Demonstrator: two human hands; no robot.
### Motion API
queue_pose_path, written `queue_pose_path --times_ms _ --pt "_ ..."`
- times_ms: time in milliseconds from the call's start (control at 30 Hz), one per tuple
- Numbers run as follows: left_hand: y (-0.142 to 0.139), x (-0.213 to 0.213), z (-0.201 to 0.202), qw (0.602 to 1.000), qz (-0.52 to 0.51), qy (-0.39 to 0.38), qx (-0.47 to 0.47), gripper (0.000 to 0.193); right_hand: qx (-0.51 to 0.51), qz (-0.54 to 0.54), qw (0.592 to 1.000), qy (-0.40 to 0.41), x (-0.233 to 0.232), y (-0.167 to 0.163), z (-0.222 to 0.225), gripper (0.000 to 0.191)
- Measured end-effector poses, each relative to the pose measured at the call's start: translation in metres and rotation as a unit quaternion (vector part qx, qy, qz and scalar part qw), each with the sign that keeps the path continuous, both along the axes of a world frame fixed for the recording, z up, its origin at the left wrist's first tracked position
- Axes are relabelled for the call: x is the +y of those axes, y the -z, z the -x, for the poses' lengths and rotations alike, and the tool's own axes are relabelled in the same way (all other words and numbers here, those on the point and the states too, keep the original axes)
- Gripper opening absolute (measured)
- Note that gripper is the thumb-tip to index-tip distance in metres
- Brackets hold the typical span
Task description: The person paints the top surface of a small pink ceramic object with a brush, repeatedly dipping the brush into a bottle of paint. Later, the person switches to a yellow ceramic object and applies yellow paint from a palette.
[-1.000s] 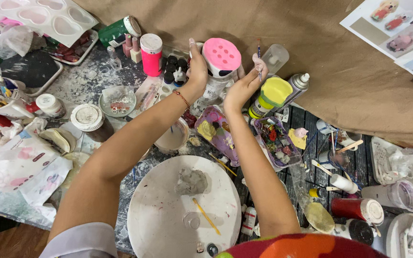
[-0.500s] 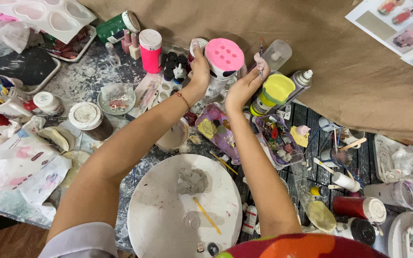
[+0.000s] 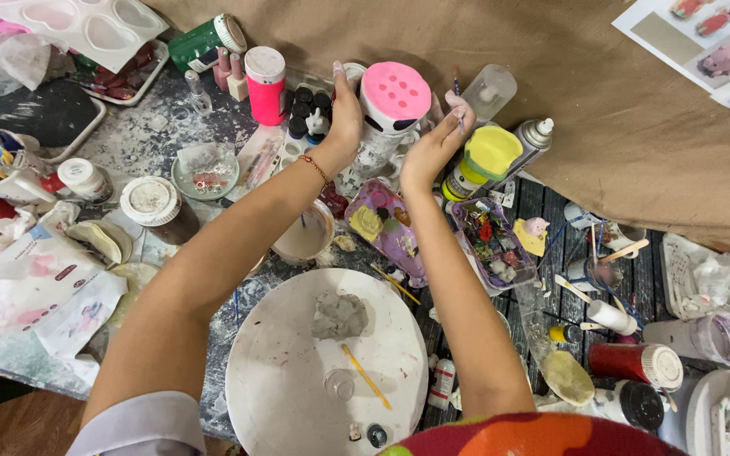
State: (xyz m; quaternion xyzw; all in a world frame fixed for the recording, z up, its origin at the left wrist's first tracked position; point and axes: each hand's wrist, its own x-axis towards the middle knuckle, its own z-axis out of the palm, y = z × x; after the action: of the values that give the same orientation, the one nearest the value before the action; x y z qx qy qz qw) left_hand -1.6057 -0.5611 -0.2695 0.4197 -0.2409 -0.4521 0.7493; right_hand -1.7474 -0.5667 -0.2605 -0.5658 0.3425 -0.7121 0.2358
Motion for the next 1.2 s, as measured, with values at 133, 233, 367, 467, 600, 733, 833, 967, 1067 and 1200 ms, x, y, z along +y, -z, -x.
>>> queue_pose_path --times_ms 133,233,367,467,600,733,833,967,1067,1200 --pt "-0.006 0.003 0.0 0.999 -0.033 -0.014 0.032 0.093 0.01 0.003 1.0 -0.002 -0.002 0.002 0.002 0.031" --pt "-0.007 0.005 0.002 0.998 0.041 0.001 0.046 0.09 0.011 0.012 0.999 -0.028 0.002 0.0 0.008 0.032" --pt "-0.014 0.015 0.005 0.997 0.06 -0.033 0.033 0.088 -0.06 -0.024 0.99 -0.124 0.019 -0.013 0.023 0.031" --pt "-0.025 0.033 0.003 0.991 0.024 -0.132 -0.011 0.08 -0.084 -0.063 0.984 -0.146 0.038 -0.027 0.037 0.031" --pt "-0.044 0.085 0.018 0.942 -0.142 -0.244 -0.18 0.067 -0.095 -0.122 0.981 -0.116 0.068 -0.047 0.06 0.031" --pt "-0.059 0.15 0.05 0.935 -0.07 -0.235 -0.256 0.055 -0.008 -0.045 0.997 -0.063 0.107 -0.069 0.099 0.037" --pt "-0.062 0.19 0.081 0.927 0.02 -0.214 -0.308 0.048 -0.011 -0.05 0.993 -0.105 0.145 -0.09 0.14 0.037" --pt "-0.066 0.216 0.131 0.739 -0.012 -0.306 -0.6 0.044 -0.011 -0.118 0.985 -0.127 0.205 -0.113 0.206 0.035" --pt "-0.078 0.229 0.172 0.799 0.064 -0.227 -0.553 0.029 -0.004 -0.136 0.984 -0.113 0.241 -0.124 0.251 0.031" --pt "-0.089 0.245 0.22 0.85 0.086 -0.09 -0.512 0.023 0.051 -0.131 0.988 -0.068 0.26 -0.132 0.304 0.032"
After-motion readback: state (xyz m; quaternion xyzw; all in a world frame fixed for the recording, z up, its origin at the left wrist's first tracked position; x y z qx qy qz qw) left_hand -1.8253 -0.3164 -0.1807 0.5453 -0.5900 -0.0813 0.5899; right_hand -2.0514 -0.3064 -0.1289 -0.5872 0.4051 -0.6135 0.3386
